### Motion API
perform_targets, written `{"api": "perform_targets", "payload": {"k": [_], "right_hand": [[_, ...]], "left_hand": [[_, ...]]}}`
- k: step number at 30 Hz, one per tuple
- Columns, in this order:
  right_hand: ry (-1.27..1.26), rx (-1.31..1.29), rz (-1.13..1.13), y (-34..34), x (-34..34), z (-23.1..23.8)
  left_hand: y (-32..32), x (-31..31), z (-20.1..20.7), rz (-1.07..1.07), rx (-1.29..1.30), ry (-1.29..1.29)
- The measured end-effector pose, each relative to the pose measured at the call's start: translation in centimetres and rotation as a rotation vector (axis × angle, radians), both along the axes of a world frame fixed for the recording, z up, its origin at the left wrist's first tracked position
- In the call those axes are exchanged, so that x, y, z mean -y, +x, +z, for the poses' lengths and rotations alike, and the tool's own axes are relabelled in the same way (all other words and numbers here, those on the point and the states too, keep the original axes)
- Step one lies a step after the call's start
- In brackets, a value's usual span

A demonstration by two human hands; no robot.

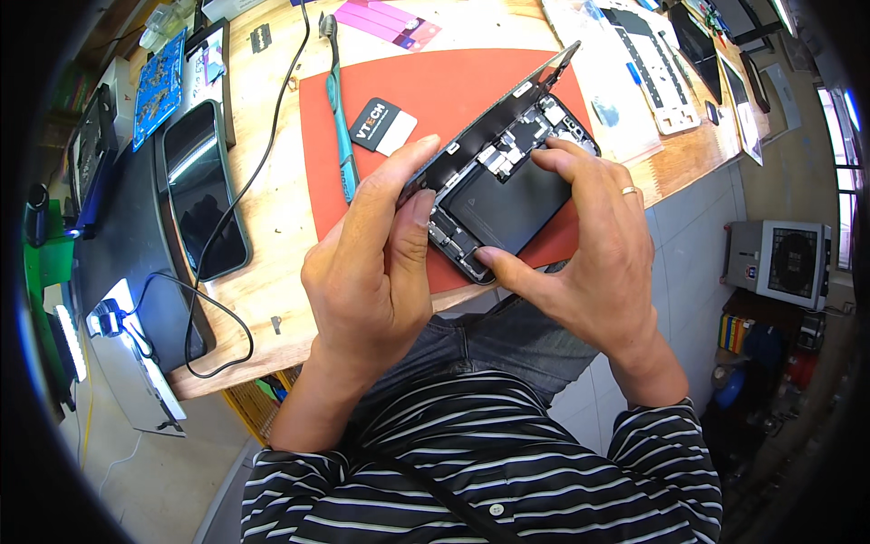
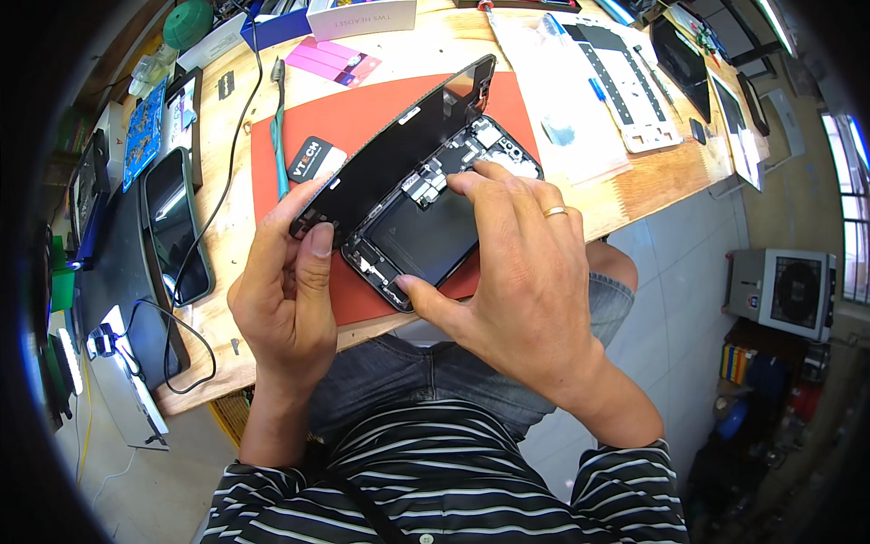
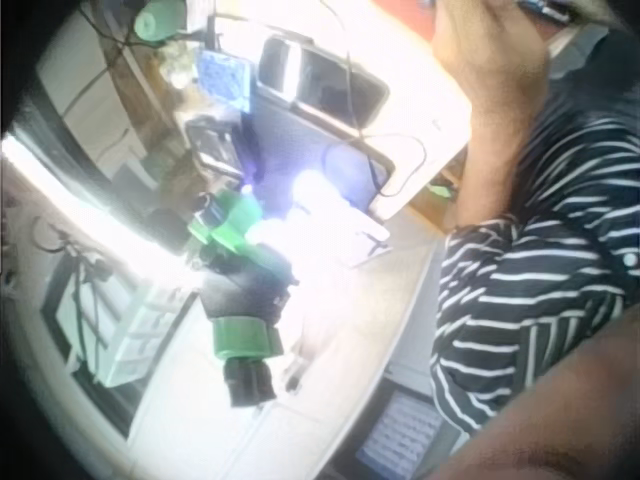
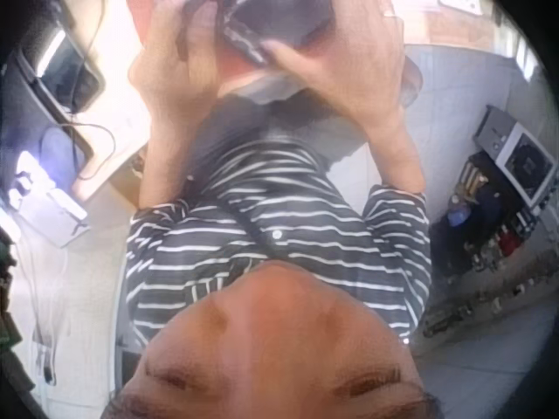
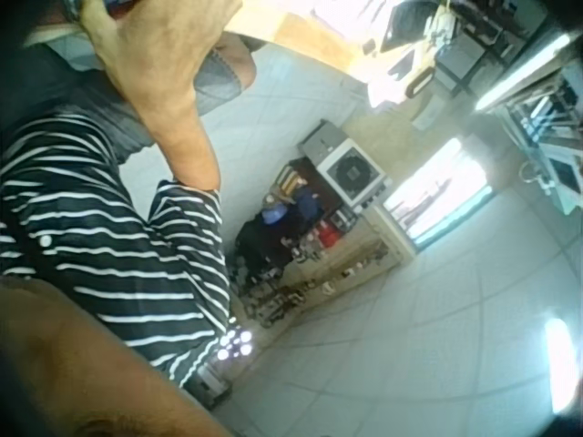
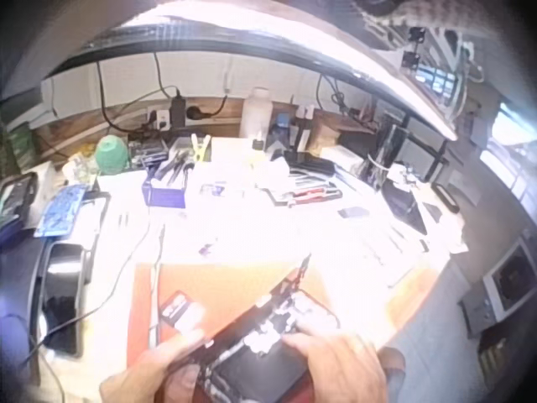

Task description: The person operates a smartphone, then opens its back cover to access the internal components. They handle a pink battery, peel off its protective film, and place it into the phone chassis. Finally, they use a blue marker to write on the battery surface.

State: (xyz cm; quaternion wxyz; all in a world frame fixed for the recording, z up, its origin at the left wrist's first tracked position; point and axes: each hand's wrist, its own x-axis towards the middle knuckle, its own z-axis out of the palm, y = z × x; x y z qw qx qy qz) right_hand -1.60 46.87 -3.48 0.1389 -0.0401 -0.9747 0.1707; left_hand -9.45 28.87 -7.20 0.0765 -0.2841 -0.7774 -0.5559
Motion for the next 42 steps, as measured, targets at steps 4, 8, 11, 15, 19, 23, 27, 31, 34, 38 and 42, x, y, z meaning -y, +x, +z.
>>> {"api": "perform_targets", "payload": {"k": [4,8,11,15,19,23,27,31,34,38,42], "right_hand": [[0.014,0.006,0.024,0.1,-0.1,0.0],[-0.031,0.012,0.053,0.3,-0.3,0.0],[-0.098,0.043,0.052,0.4,-0.5,0.6],[-0.289,0.075,0.029,0.3,-1.5,0.5],[-0.459,0.054,0.04,0.0,-2.1,0.5],[-0.498,0.094,0.021,-0.3,-2.2,0.9],[-0.567,0.026,0.03,-0.3,-2.4,0.1],[-0.57,-0.004,0.063,-0.5,-2.7,-0.4],[-0.532,-0.01,0.036,-0.3,-2.6,-0.4],[-0.423,-0.003,0.049,-0.3,-2.6,-0.3],[-0.388,-0.005,0.068,-0.4,-2.7,-0.4]], "left_hand": [[0.1,0.0,0.0,0.005,0.006,-0.004],[0.1,0.0,0.0,-0.004,0.005,-0.032],[0.3,0.1,0.2,-0.01,0.024,-0.053],[0.2,0.0,0.1,-0.009,0.011,-0.044],[0.2,-0.7,-0.1,0.008,-0.06,0.053],[-0.2,-1.1,-0.2,-0.069,-0.247,0.043],[0.0,0.0,0.1,-0.109,-0.241,-0.201],[0.4,-0.4,0.5,-0.085,-0.178,-0.249],[0.3,-0.3,0.2,-0.073,-0.212,-0.294],[-0.2,-0.3,-0.4,-0.078,-0.314,-0.283],[-0.1,-0.3,0.0,-0.072,-0.304,-0.357]]}}
